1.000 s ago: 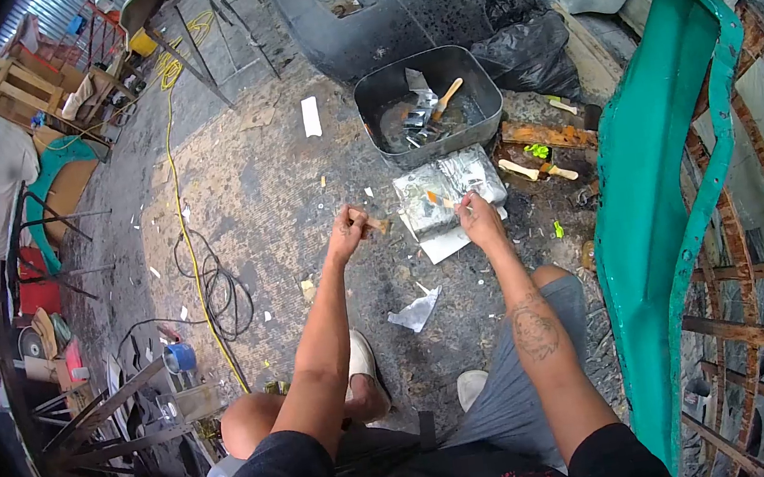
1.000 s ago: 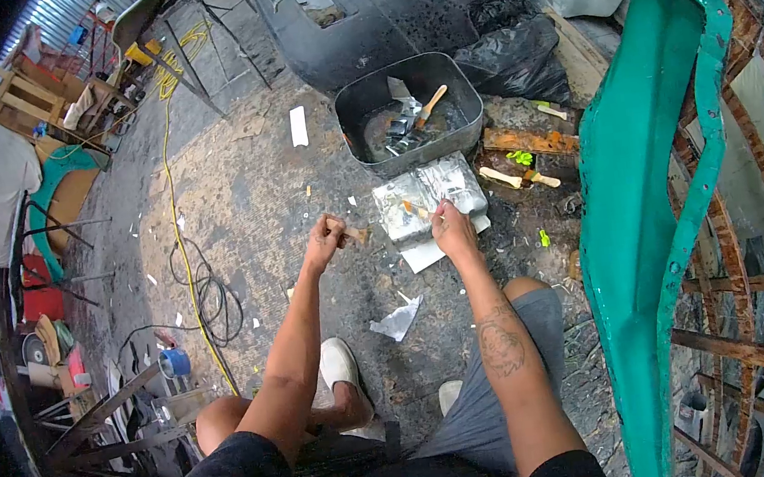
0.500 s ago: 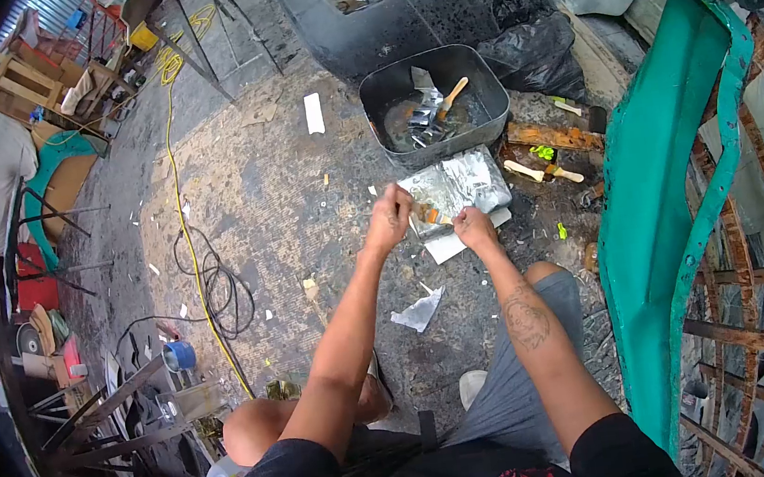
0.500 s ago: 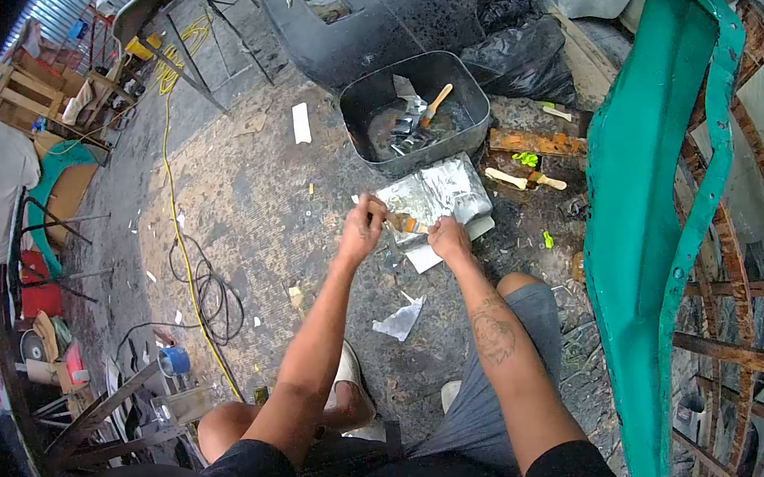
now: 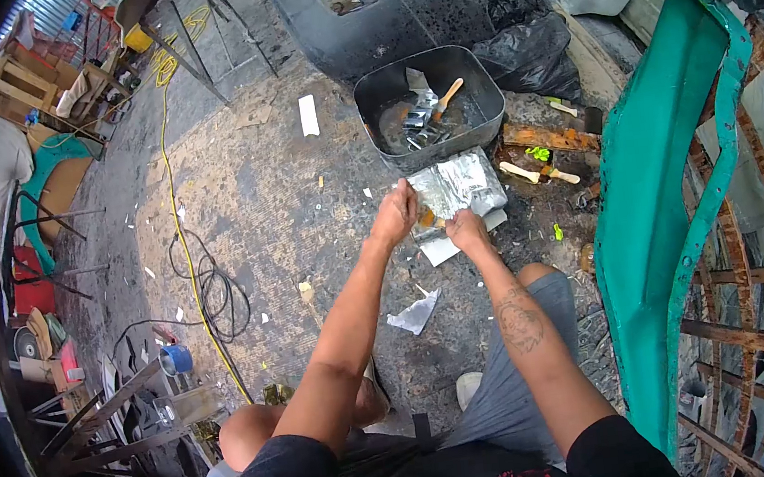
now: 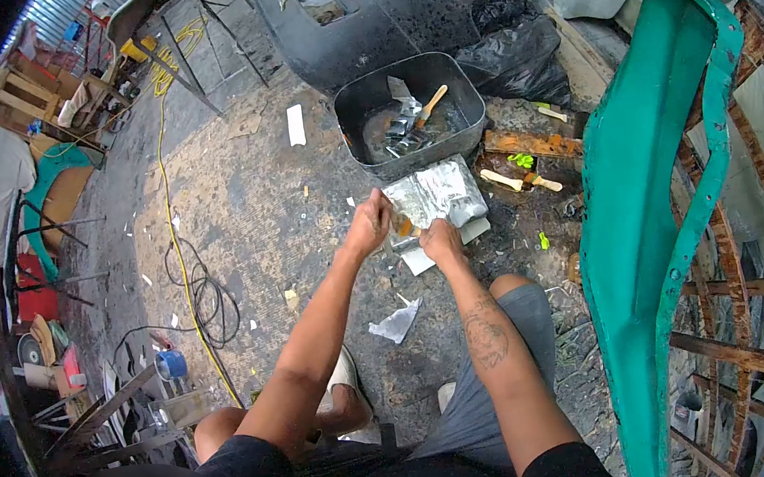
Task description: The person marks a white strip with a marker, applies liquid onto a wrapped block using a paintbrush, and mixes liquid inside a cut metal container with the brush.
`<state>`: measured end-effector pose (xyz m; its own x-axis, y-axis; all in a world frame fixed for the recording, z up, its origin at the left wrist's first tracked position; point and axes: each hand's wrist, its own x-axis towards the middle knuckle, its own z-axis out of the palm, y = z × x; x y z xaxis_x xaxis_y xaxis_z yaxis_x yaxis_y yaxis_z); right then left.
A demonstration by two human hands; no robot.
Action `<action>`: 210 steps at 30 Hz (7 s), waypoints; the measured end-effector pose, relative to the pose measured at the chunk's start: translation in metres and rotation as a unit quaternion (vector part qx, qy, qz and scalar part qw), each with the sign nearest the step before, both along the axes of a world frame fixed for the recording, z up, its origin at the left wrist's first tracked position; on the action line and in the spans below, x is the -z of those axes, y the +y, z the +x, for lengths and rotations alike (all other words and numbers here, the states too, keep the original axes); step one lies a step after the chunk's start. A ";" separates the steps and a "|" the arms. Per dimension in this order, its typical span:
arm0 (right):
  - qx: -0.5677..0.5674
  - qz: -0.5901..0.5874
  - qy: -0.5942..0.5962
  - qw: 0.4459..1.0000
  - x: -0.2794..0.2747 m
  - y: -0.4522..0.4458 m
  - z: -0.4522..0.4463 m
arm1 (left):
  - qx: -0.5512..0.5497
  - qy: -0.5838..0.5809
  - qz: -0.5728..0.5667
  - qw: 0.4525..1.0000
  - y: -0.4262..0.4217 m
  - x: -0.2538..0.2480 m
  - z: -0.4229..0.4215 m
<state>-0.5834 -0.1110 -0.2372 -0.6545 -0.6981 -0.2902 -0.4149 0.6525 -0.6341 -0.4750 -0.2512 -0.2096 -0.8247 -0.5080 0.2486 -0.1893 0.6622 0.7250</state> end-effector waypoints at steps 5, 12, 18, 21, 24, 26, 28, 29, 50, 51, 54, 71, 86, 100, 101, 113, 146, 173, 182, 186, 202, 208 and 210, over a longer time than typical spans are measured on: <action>0.031 0.011 -0.035 0.999 0.000 -0.003 0.000 | 0.056 0.022 -0.005 0.998 0.006 -0.005 -0.005; 0.018 -0.011 0.002 1.000 0.008 -0.003 0.001 | 0.016 -0.020 0.037 0.999 -0.002 -0.011 -0.007; -0.001 -0.012 -0.013 1.000 0.001 0.000 0.001 | -0.045 -0.057 0.045 0.996 -0.007 -0.008 -0.009; 0.005 -0.022 -0.004 1.000 -0.002 -0.001 0.003 | 0.046 0.016 0.017 0.999 -0.003 -0.001 -0.012; 0.010 -0.019 0.000 1.000 0.000 -0.002 0.004 | -0.046 -0.009 0.057 0.997 -0.009 0.000 -0.010; 0.008 -0.019 0.002 1.000 0.000 0.000 0.003 | -0.060 0.010 0.040 0.997 -0.017 -0.003 -0.008; 0.014 0.003 -0.005 1.000 -0.005 0.001 0.004 | -0.130 0.000 0.003 0.991 -0.021 -0.006 0.000; 0.012 0.002 -0.007 1.000 -0.005 0.001 0.003 | -0.137 0.067 0.009 0.988 -0.023 -0.001 0.006; 0.018 -0.084 -0.022 0.996 0.001 -0.004 0.002 | -0.184 0.046 0.106 0.976 -0.032 0.024 0.063; 0.025 -0.096 -0.021 0.995 0.003 -0.005 0.001 | -0.178 0.066 0.102 0.977 -0.030 0.021 0.057; 0.012 -0.040 -0.001 0.999 0.018 -0.001 0.002 | -0.168 0.031 0.105 0.980 -0.017 0.009 0.044; 0.018 0.007 0.003 1.000 0.010 -0.003 0.004 | -0.049 0.001 0.018 0.999 0.009 0.007 0.012; 0.029 -0.018 -0.009 0.999 0.015 -0.007 0.000 | 0.040 -0.021 -0.020 0.999 -0.001 -0.001 -0.011; 0.002 -0.031 -0.013 0.999 -0.004 0.001 -0.005 | -0.181 0.122 0.343 0.914 -0.016 0.048 0.067; -0.003 -0.066 -0.027 0.997 -0.004 0.004 -0.006 | -0.163 0.091 0.364 0.913 -0.019 0.048 0.071; 0.009 -0.129 0.015 0.992 0.002 0.006 -0.008 | -0.129 -0.039 0.191 0.972 -0.041 0.027 0.096; -0.066 -0.063 0.055 0.994 -0.006 0.000 0.010 | -0.007 0.056 0.028 0.998 -0.007 0.000 -0.009; -0.067 -0.048 0.080 0.993 -0.007 0.002 0.012 | -0.022 0.060 0.014 0.998 -0.005 0.000 -0.019; -0.078 -0.057 0.073 0.993 -0.008 0.003 0.010 | 0.009 0.037 -0.009 0.999 -0.003 0.008 -0.018; -0.066 -0.055 0.084 0.993 -0.010 0.004 0.011 | -0.060 0.021 -0.013 0.998 -0.008 0.003 -0.014; -0.076 -0.065 0.109 0.989 0.000 0.005 0.009 | -0.062 -0.051 -0.020 0.997 -0.001 0.002 -0.020; -0.078 -0.055 0.110 0.989 -0.003 0.007 0.010 | -0.041 -0.016 -0.031 0.999 0.000 0.006 -0.022; -0.078 -0.055 0.110 0.989 0.003 0.006 0.012 | -0.042 -0.012 -0.021 0.999 0.002 0.005 -0.019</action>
